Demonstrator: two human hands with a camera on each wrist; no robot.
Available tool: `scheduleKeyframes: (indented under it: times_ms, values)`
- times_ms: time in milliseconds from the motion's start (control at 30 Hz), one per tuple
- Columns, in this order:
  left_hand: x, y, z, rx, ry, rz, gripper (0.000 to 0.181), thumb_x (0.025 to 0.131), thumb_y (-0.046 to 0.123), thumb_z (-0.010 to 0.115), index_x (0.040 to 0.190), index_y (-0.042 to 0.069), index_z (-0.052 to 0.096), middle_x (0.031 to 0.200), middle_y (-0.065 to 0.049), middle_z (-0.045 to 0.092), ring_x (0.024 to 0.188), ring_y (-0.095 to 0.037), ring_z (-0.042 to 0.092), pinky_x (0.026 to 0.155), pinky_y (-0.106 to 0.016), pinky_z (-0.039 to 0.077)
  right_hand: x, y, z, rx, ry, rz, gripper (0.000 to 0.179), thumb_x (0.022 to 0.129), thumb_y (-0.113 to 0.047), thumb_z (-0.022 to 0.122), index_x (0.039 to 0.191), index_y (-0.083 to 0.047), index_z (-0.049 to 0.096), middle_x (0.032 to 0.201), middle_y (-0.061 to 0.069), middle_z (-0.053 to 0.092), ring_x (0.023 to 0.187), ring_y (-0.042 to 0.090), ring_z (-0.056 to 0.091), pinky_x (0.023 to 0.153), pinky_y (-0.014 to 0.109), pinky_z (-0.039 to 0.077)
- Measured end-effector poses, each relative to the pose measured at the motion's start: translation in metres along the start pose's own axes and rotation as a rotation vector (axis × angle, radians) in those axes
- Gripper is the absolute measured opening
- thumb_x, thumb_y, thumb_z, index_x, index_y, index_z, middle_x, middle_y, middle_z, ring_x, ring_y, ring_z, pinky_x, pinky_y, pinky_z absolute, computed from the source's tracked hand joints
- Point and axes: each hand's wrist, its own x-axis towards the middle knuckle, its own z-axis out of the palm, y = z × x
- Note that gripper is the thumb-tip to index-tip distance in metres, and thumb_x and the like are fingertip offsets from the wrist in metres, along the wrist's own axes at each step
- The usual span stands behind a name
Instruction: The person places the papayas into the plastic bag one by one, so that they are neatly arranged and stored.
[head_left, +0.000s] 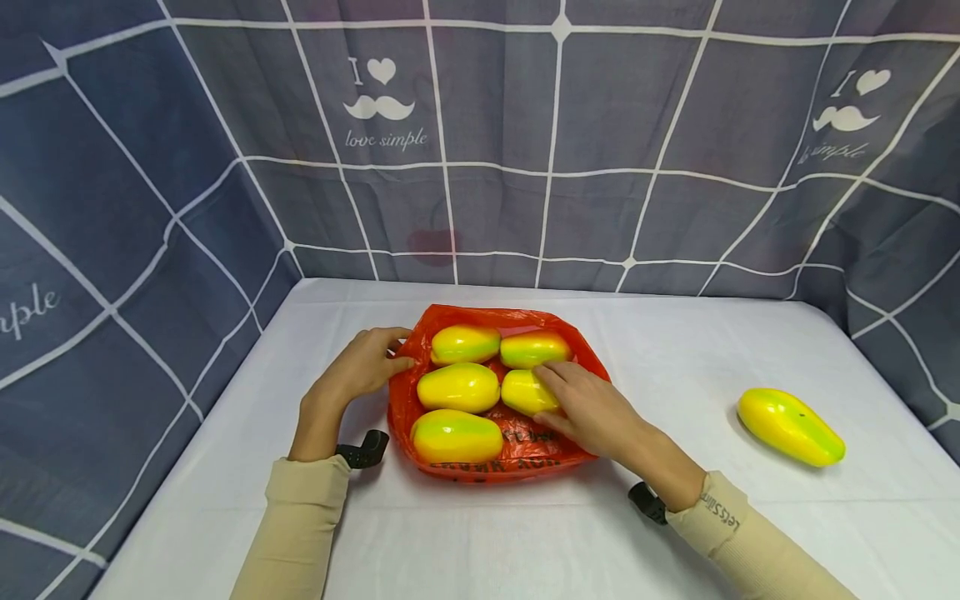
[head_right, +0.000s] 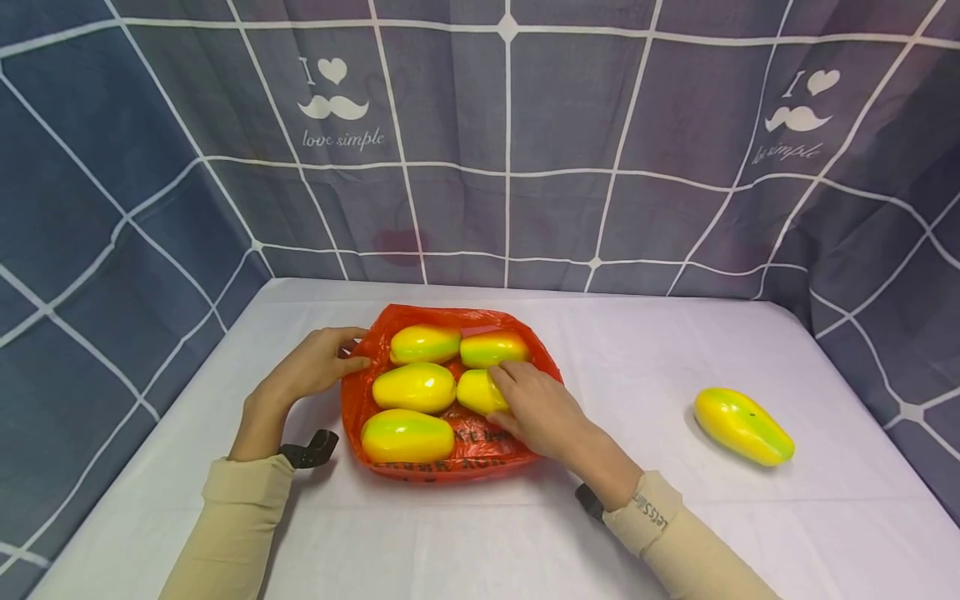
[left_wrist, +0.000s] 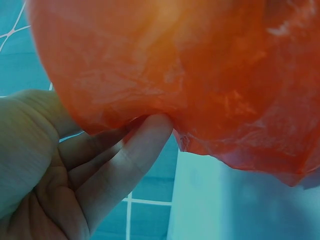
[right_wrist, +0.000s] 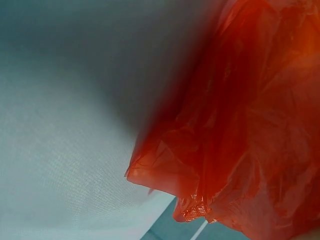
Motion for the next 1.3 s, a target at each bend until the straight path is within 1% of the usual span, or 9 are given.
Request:
scheduleKeyframes:
  times_ms: [300,533,800,933,1067,1300]
  values:
    - [0.001,0.001,0.0,0.0,-0.012,-0.025,0.041,0.094,0.011,0.066,0.132,-0.002,0.059,0.114,-0.019,0.066,0.101,-0.034,0.063,0.087,-0.045,0.055,0.001,0.0,-0.001,-0.002,-0.002,0.006,0.063,0.084,-0.03,0.079,0.133,0.001,0.055,0.126,0.015,0.059,0.117,0.032,0.056,0.101,0.047,0.045]
    - [0.001,0.0,0.0,0.006,-0.004,-0.012,0.041,0.094,0.011,0.067,0.132,-0.003,0.059,0.114,-0.02,0.067,0.101,-0.034,0.063,0.087,-0.046,0.054,0.0,-0.002,-0.001,-0.007,0.005,0.011,0.064,0.083,-0.032,0.08,0.133,0.001,0.055,0.125,0.015,0.059,0.116,0.031,0.056,0.1,0.046,0.045]
    - [0.0,0.0,-0.001,0.002,-0.003,-0.008,0.04,0.093,0.01,0.067,0.131,-0.002,0.059,0.113,-0.02,0.067,0.101,-0.034,0.064,0.086,-0.045,0.055,-0.003,-0.006,-0.007,0.01,0.019,0.024,0.065,0.085,-0.033,0.078,0.134,0.002,0.054,0.129,0.016,0.058,0.121,0.033,0.054,0.104,0.047,0.042]
    - [0.0,0.0,-0.001,0.004,-0.001,-0.002,0.04,0.093,0.01,0.067,0.131,-0.002,0.059,0.113,-0.02,0.067,0.1,-0.034,0.064,0.085,-0.045,0.055,-0.007,-0.007,-0.012,0.018,0.031,0.026,0.064,0.086,-0.032,0.077,0.134,0.004,0.054,0.131,0.018,0.057,0.124,0.033,0.053,0.104,0.048,0.042]
    - [0.0,0.0,-0.001,0.007,0.003,0.002,0.04,0.093,0.01,0.067,0.13,-0.002,0.06,0.113,-0.02,0.067,0.1,-0.034,0.064,0.085,-0.045,0.055,-0.014,-0.006,-0.016,0.033,0.05,0.047,0.063,0.087,-0.03,0.077,0.135,0.004,0.054,0.132,0.018,0.056,0.125,0.034,0.052,0.104,0.049,0.042]
    - [0.001,0.0,-0.001,-0.005,-0.002,-0.01,0.04,0.093,0.01,0.067,0.131,-0.002,0.06,0.112,-0.019,0.067,0.097,-0.032,0.064,0.083,-0.043,0.056,-0.027,-0.006,-0.023,0.026,0.08,0.058,0.064,0.086,-0.031,0.078,0.136,0.002,0.054,0.135,0.017,0.055,0.127,0.033,0.05,0.103,0.05,0.043]
